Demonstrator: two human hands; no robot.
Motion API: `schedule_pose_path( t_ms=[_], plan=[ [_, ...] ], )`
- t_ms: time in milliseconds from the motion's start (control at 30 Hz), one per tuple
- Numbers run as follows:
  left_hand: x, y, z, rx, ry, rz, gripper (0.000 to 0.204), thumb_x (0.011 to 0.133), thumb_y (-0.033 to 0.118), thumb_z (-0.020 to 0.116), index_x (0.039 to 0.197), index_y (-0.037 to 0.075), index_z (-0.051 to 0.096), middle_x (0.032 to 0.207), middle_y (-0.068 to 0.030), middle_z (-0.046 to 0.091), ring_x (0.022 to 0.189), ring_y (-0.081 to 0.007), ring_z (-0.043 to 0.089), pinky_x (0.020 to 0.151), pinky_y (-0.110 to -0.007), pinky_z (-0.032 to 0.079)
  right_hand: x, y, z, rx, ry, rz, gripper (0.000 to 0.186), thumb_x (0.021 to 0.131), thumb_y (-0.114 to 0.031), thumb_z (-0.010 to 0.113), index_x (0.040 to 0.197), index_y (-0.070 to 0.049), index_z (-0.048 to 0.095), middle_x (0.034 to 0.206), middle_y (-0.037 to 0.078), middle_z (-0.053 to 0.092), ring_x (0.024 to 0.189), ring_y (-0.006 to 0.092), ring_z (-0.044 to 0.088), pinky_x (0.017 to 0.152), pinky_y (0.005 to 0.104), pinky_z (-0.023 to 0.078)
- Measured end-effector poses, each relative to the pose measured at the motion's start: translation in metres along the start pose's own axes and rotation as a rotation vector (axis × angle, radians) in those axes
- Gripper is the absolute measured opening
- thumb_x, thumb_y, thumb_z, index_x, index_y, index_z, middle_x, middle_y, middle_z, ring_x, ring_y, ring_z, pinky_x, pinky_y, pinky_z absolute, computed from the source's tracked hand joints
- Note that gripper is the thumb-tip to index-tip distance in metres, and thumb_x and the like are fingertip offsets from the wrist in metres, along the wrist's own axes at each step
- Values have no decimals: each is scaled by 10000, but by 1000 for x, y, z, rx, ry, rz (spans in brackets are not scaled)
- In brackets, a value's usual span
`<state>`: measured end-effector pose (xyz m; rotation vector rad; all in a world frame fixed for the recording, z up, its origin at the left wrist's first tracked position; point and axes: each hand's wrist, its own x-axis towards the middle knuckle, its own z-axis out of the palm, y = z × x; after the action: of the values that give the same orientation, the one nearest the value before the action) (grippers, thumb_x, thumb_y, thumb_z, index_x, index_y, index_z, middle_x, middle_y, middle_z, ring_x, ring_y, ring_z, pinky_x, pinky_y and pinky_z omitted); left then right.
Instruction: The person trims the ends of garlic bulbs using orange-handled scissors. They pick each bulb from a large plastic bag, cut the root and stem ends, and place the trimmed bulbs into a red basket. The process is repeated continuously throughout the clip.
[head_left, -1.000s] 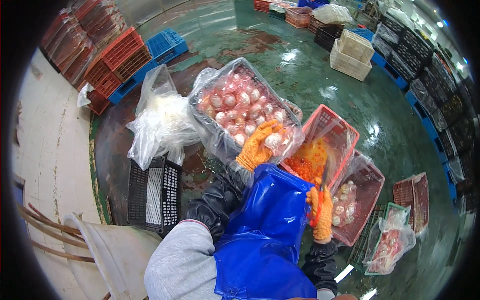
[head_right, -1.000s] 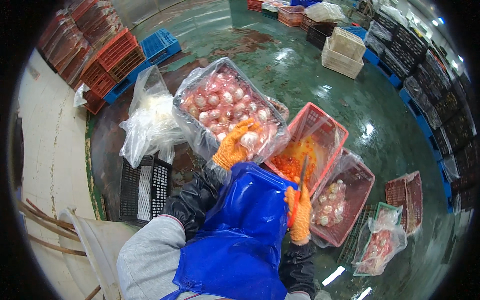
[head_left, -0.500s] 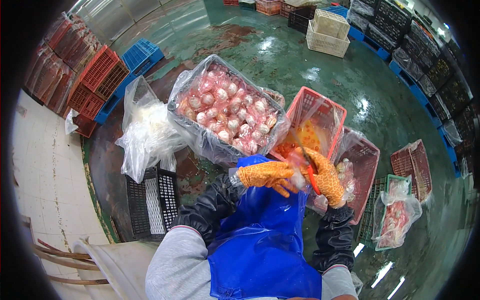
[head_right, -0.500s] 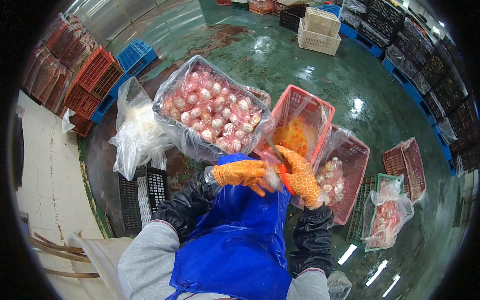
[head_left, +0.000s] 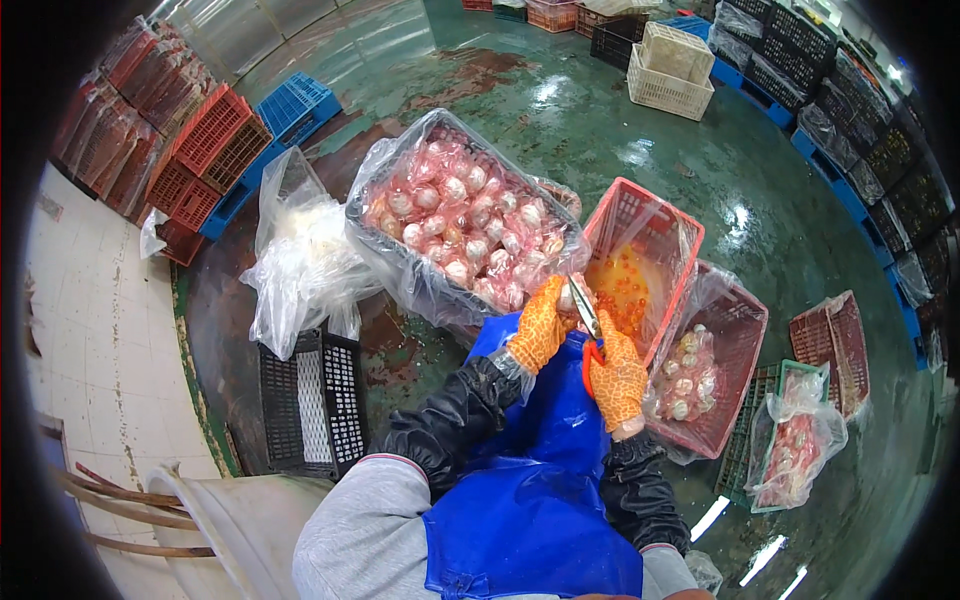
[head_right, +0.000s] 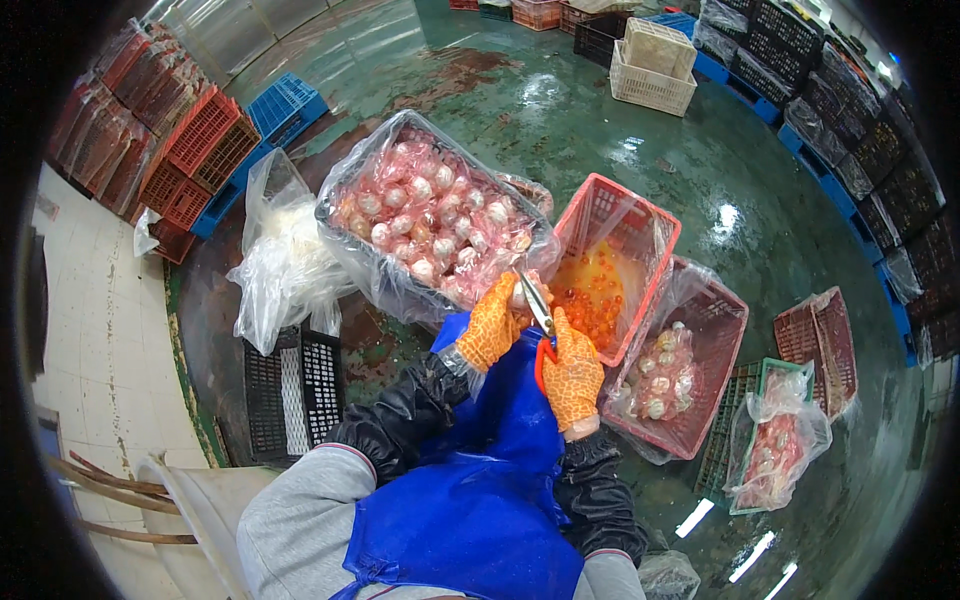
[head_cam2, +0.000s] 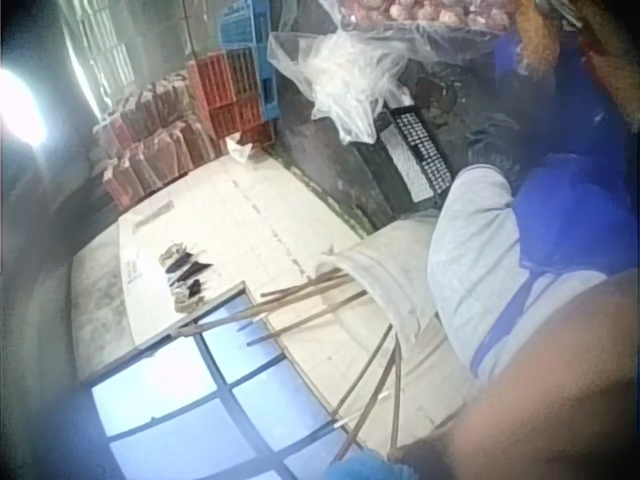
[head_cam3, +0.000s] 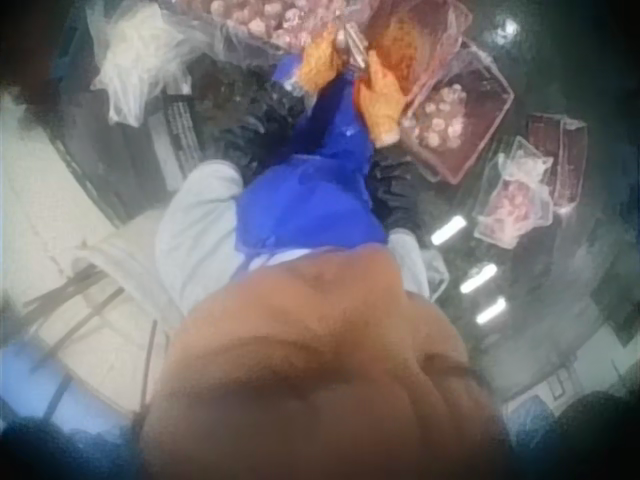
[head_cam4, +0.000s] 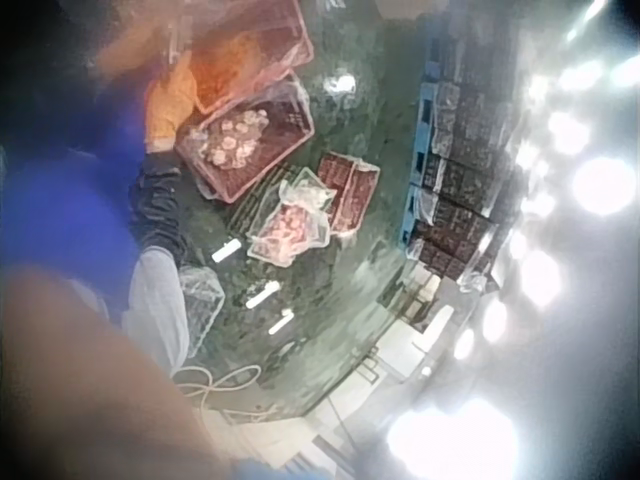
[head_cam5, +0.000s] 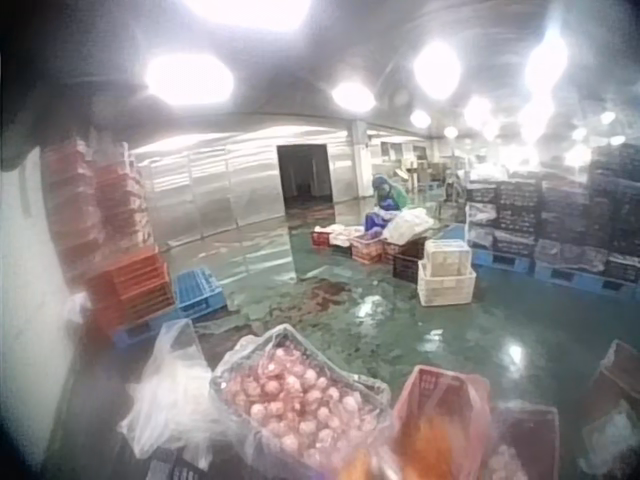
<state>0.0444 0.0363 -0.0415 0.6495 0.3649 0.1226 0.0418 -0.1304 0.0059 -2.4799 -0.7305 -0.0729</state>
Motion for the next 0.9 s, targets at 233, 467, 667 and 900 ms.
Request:
schedule_pose_path(
  t_ms=[233, 467, 667, 900],
  plan=[
    [-18, -2, 13, 45, -250, -161, 466, 963, 386, 475, 1244, 15, 504, 1090, -110, 619, 941, -175, 611, 696, -264, 520, 14, 1, -4, 1074, 183, 355, 454, 867, -45, 640, 1282, 14, 468, 1136, 90, 578, 975, 157, 556, 835, 278, 473],
    [-41, -19, 27, 527, -188, -117, 349, 984, 401, 431, 1022, 88, 580, 752, -13, 604, 566, -110, 562, 466, -233, 449, 14, -3, -1, 1134, 133, 380, 405, 874, -48, 624, 1254, -1, 492, 1063, 46, 594, 863, 96, 566, 728, 218, 483],
    [-49, -10, 36, 552, -59, -52, 412, 970, 470, 417, 887, 91, 556, 543, -33, 535, 429, -132, 525, 356, -246, 394, 10, 14, 18, 1484, 80, 455, 367, 922, -151, 571, 1268, -55, 493, 1029, 40, 606, 835, 141, 606, 690, 231, 509],
    [-20, 19, 25, 379, 240, 225, 396, 951, 465, 476, 876, 85, 559, 526, -54, 520, 405, -154, 493, 363, -281, 389, -8, 9, -13, 894, -114, 301, 607, 807, -259, 744, 1291, -17, 468, 911, 42, 552, 800, 117, 520, 727, 243, 453]
  ],
)
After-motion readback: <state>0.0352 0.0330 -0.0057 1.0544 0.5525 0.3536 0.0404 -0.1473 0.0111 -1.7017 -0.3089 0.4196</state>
